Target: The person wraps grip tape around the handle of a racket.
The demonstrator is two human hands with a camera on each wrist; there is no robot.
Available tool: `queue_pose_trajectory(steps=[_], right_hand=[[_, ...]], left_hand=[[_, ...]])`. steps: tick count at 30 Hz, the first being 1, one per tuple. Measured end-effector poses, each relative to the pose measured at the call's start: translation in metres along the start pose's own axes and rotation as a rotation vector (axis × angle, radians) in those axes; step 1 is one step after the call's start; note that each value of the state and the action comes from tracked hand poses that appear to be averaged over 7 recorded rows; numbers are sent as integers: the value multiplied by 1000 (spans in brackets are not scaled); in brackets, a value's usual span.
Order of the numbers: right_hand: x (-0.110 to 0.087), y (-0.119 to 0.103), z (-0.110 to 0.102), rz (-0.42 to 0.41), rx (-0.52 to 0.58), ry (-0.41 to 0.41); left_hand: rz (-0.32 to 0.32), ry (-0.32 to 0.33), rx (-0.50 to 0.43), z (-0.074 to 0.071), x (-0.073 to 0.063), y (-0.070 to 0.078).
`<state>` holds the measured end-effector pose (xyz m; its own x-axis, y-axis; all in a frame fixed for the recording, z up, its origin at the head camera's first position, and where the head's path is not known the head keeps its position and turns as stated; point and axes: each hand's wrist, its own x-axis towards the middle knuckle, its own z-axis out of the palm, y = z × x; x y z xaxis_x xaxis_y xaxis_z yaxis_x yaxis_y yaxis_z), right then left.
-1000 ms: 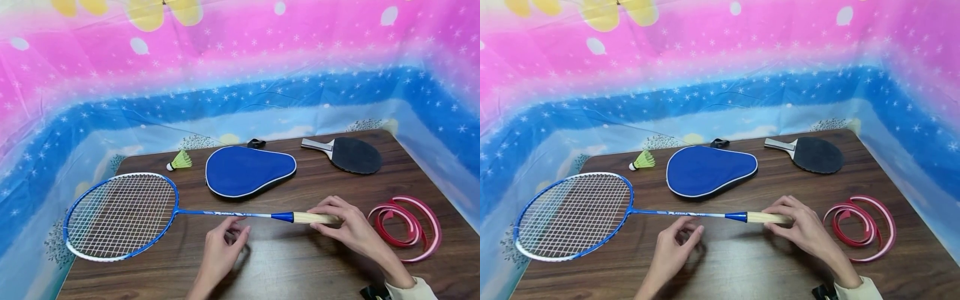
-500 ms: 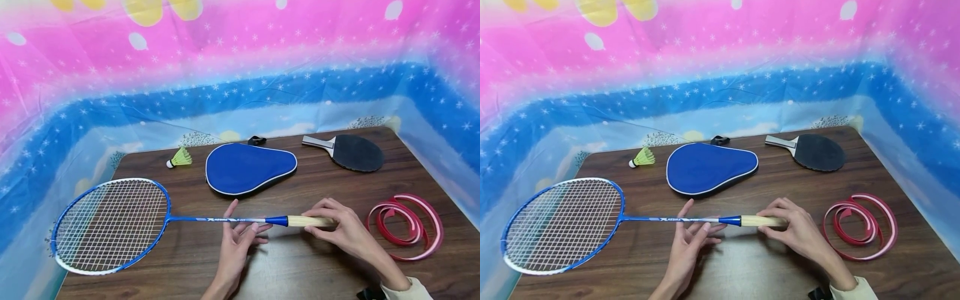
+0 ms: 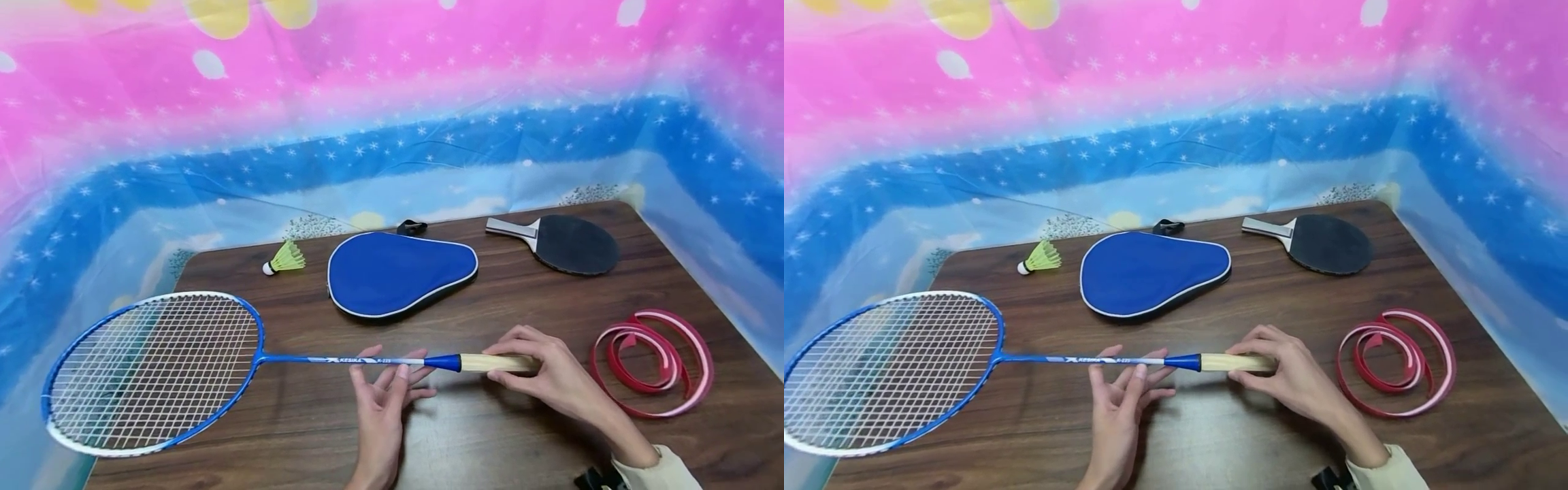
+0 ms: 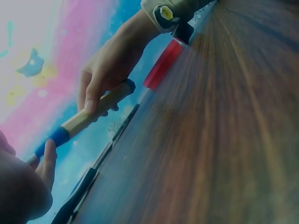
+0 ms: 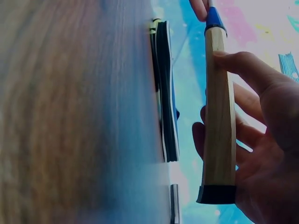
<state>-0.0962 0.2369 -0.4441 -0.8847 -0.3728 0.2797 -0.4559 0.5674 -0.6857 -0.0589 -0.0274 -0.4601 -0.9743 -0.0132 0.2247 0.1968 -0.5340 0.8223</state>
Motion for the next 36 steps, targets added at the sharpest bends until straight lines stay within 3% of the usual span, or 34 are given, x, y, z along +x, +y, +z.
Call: queue_pose_trajectory(steps=[7, 15, 18, 21, 24, 26, 28, 30, 32, 36], right_hand=[[2, 5, 0, -2, 44, -64], [1, 2, -6, 9, 51, -119], [-1, 3, -14, 15, 52, -86], [-3, 8, -26, 42, -1, 35], [-9, 17, -44, 141, -102, 247], [-14, 24, -58, 260, -219, 383], [-22, 32, -71, 414, -332, 458], [-29, 40, -82, 568, -429, 443], [-36, 46, -89, 704, -472, 359], [-44, 54, -95, 854, -461, 216]], left_hand=[[-54, 26, 14, -6, -2, 2], [-44, 20, -7, -9, -3, -3], [-59, 28, -13, -9, -3, -5], [-66, 37, -13, -7, -3, -5], [-67, 45, -7, -7, -3, -6], [-76, 57, 0, -6, -2, -6], [-83, 65, 7, -6, -2, -6], [-93, 71, 11, -5, -1, -6], [-99, 72, 13, -4, -1, -7], [-102, 66, 16, -3, -1, -8]])
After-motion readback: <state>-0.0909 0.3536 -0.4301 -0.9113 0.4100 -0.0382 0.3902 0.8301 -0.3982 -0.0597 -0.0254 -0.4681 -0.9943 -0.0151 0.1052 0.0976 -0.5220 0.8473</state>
